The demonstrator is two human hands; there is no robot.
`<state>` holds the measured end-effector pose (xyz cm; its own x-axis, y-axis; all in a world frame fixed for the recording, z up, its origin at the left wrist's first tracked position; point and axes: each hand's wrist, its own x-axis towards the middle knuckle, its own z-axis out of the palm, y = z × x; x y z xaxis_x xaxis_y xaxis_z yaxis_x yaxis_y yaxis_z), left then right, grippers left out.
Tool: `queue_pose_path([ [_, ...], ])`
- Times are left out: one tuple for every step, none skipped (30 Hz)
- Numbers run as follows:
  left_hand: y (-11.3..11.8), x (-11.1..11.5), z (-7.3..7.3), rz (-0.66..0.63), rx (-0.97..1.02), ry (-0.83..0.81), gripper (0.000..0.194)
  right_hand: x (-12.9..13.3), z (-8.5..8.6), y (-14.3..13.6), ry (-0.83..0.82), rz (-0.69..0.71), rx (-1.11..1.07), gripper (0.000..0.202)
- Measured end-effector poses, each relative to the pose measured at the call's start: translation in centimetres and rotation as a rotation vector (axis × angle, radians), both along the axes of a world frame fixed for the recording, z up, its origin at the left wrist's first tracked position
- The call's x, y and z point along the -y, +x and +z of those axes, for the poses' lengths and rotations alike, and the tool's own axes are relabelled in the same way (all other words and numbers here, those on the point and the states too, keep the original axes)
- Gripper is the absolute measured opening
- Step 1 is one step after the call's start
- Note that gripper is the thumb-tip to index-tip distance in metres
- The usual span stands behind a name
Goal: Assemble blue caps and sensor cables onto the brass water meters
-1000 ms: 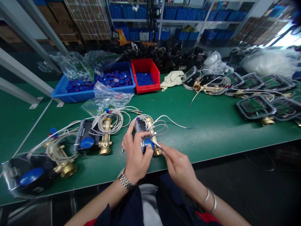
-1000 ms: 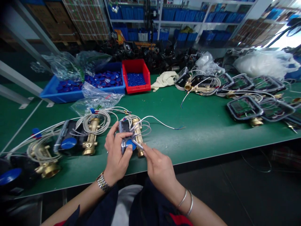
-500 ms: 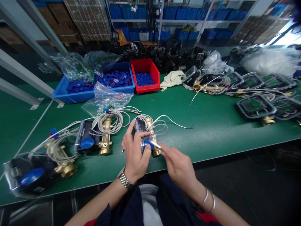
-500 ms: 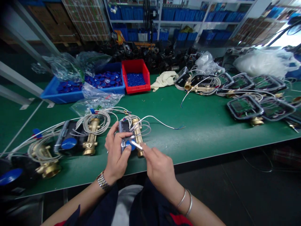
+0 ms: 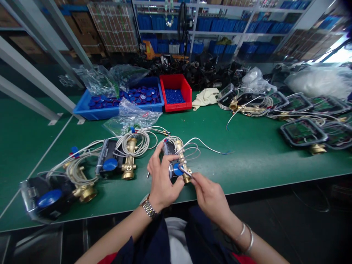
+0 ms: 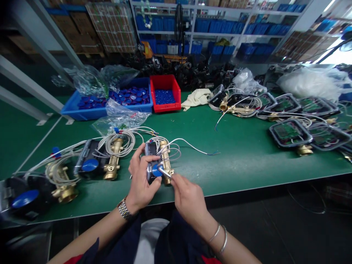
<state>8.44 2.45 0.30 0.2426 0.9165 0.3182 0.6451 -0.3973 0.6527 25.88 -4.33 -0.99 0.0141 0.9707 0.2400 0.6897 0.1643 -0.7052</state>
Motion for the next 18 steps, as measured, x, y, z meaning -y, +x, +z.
queue_pose_path([
  [0.0, 0.0, 0.0, -0.003, -0.001, 0.001, 0.049, 0.0, 0.0, -0.1, -0.035, 0.016, 0.012, 0.021],
  [-0.1, 0.0, 0.0, -0.007, -0.004, 0.001, 0.048, 0.1, -0.1, -0.2, -0.049, 0.003, 0.008, 0.022],
  [-0.1, 0.1, 0.1, -0.007, -0.007, -0.001, 0.048, 0.2, -0.1, -0.3, -0.033, -0.029, 0.0, 0.022],
  [-0.2, 0.1, 0.1, -0.006, -0.009, -0.001, 0.048, 0.3, -0.1, -0.4, -0.01, -0.052, 0.002, 0.022],
  [-0.2, 0.1, 0.2, -0.004, -0.009, 0.001, 0.048, 0.4, -0.1, -0.5, 0.001, -0.05, 0.012, 0.022],
  [-0.2, 0.1, 0.2, -0.004, -0.008, 0.003, 0.048, 0.3, 0.0, -0.5, -0.011, -0.019, 0.024, 0.022],
  [-0.2, 0.1, 0.2, -0.004, -0.007, 0.004, 0.049, 0.2, 0.1, -0.3, -0.04, 0.025, 0.036, 0.023],
  [-0.2, 0.2, 0.3, -0.004, -0.007, 0.002, 0.05, -0.2, 0.2, 0.1, -0.071, 0.056, 0.046, 0.024],
  [-0.2, 0.2, 0.4, -0.006, -0.006, -0.002, 0.051, -0.7, 0.4, 0.7, -0.081, 0.055, 0.056, 0.024],
  [-0.3, 0.3, 0.4, -0.006, -0.005, -0.009, 0.052, -1.4, 0.6, 1.6, -0.061, 0.014, 0.071, 0.025],
  [-0.3, 0.3, 0.5, -0.003, -0.005, -0.017, 0.053, -2.4, 0.7, 2.7, -0.021, -0.066, 0.109, 0.027],
  [-0.4, 0.4, 0.7, -0.002, -0.003, -0.024, 0.054, -3.5, 0.7, 3.8, 0.013, -0.163, 0.185, 0.03],
  [-0.7, 0.4, 0.8, -0.009, -0.001, -0.028, 0.056, -4.7, 0.6, 5.0, 0.026, -0.251, 0.283, 0.033],
  [-1.0, 0.5, 1.0, -0.027, 0.0, -0.029, 0.06, -5.9, 0.4, 6.2, 0.006, -0.318, 0.396, 0.034],
  [-1.5, 0.6, 1.2, -0.055, -0.003, -0.027, 0.065, -7.1, 0.0, 7.3, -0.041, -0.348, 0.504, 0.035],
  [-2.2, 0.7, 1.4, -0.092, -0.007, -0.024, 0.07, -8.2, -0.4, 8.1, -0.075, -0.347, 0.565, 0.033],
  [-3.0, 0.8, 1.6, -0.131, -0.012, -0.02, 0.074, -9.1, -0.8, 8.9, -0.102, -0.335, 0.609, 0.032],
  [-4.0, 1.0, 1.8, -0.169, -0.016, -0.011, 0.076, -9.7, -1.2, 9.4, -0.118, -0.312, 0.633, 0.029],
])
